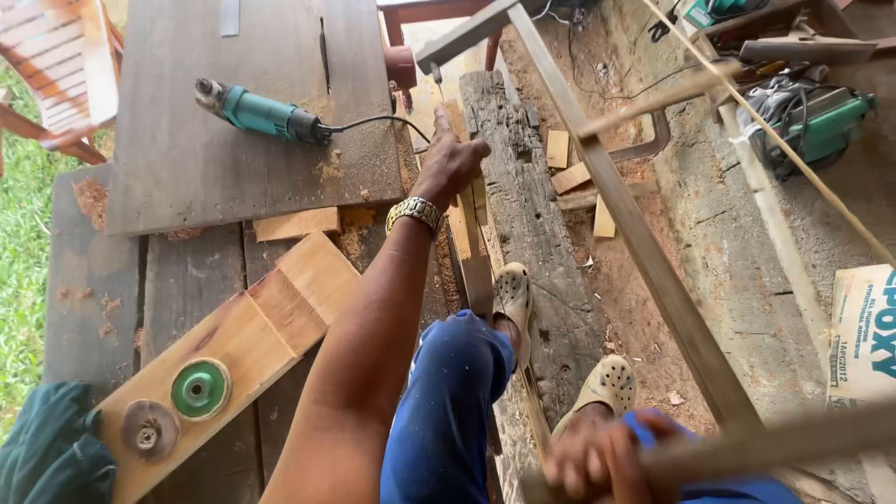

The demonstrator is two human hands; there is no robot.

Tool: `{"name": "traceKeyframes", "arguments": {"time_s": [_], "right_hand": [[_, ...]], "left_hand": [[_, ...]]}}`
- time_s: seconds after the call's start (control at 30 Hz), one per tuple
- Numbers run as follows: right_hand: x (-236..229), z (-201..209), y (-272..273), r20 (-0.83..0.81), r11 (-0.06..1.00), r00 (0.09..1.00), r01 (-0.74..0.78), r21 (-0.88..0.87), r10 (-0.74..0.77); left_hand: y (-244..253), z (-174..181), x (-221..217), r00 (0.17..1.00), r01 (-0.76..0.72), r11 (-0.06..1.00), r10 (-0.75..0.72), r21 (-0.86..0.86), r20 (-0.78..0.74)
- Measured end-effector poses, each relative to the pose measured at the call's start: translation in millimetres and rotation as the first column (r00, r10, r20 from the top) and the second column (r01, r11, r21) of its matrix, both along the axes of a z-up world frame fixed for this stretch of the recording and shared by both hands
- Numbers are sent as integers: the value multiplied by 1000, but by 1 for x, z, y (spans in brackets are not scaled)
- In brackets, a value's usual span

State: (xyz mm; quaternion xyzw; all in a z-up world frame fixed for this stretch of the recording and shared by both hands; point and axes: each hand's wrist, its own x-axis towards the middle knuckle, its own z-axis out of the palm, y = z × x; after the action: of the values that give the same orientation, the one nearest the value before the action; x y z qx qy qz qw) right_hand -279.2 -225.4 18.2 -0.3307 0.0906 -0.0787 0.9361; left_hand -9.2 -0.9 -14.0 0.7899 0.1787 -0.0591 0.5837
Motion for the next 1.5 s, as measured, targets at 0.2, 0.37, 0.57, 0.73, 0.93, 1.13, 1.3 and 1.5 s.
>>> {"name": "traceKeyframes", "arguments": {"time_s": [0.2, 0.37, 0.57, 0.73, 0.93, 1.13, 1.3, 1.5], "right_hand": [[19, -28, 14, -171, 987, 981, 70, -144, -94], [96, -50, 58, -117, 980, 983, 125, -152, -144], [53, 7, 33, 25, 1000, 1000, 5, 27, -5], [-36, -10, -26, -14, 990, 999, 47, -131, -49], [-9, -48, 8, -114, 955, 969, 190, -228, -220], [115, -46, 70, -107, 986, 984, 134, -95, -144], [129, -13, 71, 6, 999, 999, 42, 27, -42], [129, 30, 72, 144, 989, 989, -58, 138, 38]], "left_hand": [[27, -171, 63, 902, -10, 956, -117, 292, 416], [12, -38, 29, 974, 63, 990, -89, 127, 209], [11, -44, 22, 991, 48, 997, -40, -62, 127], [-1, 11, -1, 999, 27, 998, -26, -53, 21], [5, -31, 18, 997, 20, 999, -22, 27, 73], [-3, 9, 0, 999, 26, 999, -25, 19, -25], [4, -67, 22, 994, -37, 994, 27, 99, 104], [-4, -57, 27, 934, -279, 957, 290, -79, 209]]}}
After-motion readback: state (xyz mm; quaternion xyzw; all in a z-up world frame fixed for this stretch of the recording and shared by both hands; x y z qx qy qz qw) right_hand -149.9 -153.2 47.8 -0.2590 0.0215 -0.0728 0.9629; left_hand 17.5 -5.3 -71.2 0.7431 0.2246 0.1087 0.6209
